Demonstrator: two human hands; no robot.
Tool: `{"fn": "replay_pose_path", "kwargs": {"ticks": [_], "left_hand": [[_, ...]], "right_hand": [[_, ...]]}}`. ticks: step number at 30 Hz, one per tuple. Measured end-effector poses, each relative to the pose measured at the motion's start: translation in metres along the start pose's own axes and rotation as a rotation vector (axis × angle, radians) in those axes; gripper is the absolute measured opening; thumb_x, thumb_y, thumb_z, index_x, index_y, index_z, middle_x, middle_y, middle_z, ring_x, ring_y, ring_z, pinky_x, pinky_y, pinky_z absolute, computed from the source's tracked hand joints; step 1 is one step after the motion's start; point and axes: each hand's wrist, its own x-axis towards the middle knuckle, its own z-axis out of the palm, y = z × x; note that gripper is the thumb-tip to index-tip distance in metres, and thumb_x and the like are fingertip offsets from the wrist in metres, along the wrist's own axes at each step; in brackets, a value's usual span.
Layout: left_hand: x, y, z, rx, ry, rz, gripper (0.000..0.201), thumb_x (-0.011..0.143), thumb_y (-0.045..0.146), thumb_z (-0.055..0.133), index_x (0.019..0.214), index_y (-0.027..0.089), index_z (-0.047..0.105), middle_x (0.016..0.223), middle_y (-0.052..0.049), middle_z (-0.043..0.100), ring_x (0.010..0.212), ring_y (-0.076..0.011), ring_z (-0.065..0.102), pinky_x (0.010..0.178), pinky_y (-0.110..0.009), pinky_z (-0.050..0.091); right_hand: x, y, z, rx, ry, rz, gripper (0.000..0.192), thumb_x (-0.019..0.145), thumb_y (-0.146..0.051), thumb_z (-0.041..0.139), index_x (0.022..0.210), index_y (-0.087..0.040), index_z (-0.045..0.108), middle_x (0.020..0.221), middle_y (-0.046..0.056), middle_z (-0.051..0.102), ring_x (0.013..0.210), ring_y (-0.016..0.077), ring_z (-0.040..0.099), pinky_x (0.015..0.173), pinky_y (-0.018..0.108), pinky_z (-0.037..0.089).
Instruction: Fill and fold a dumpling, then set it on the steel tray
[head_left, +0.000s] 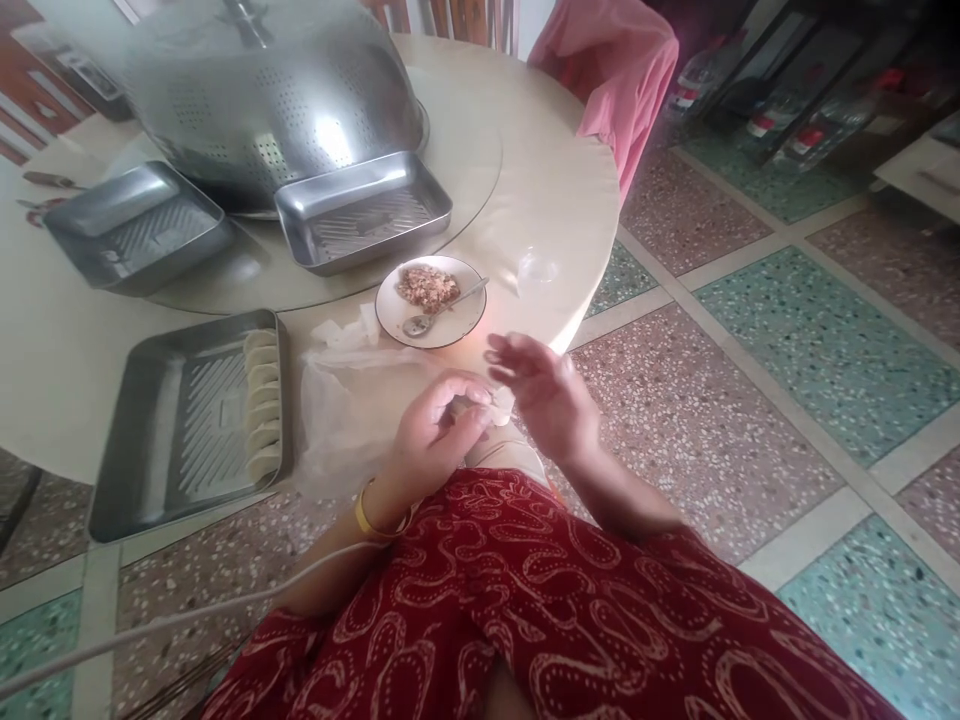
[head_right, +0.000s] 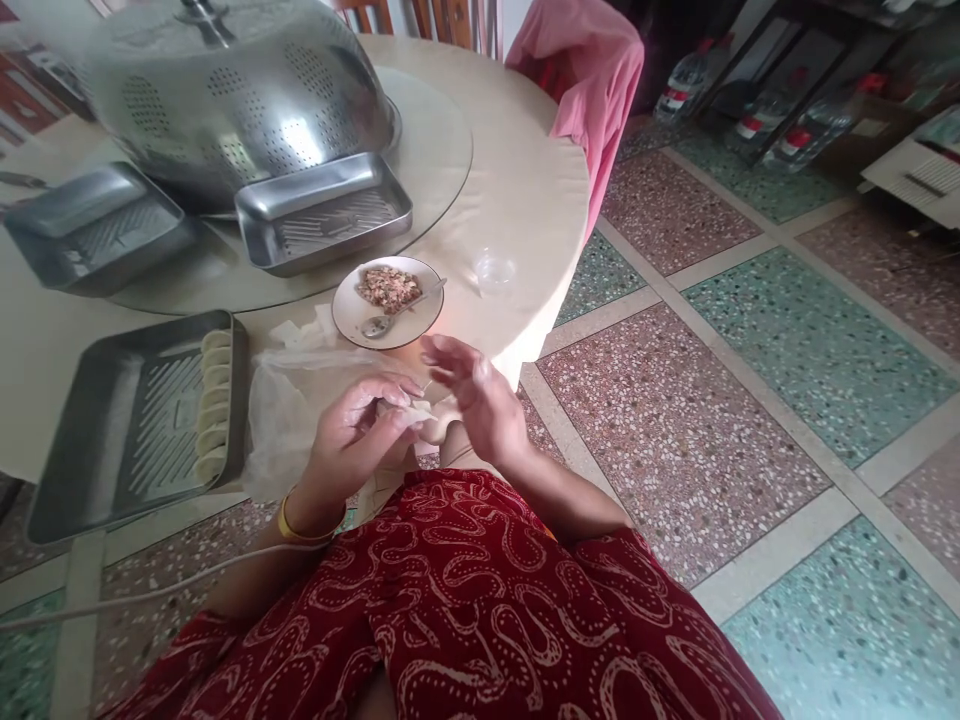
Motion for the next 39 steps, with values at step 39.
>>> {"fn": "replay_pose_path", "kwargs": {"ticks": [39], "left_hand": [[0.035,0.003,0.004,0.763,-0.581,0.515,0.018,0.094,0.024,0.055,0.08,0.025,0.066,0.088,0.001,0.068,0.094,-0.0209,0.059,0.095,-0.039,0.039]], "right_hand": [[-0.002,0.005,0.013,0.914,-0.053,0.609,0.055,0.099,-0.052,0.018,0.118,-0.02,0.058,0.089,0.006,0.069,0.088,0.0209,0.067,0.082,0.034,0.055]]}}
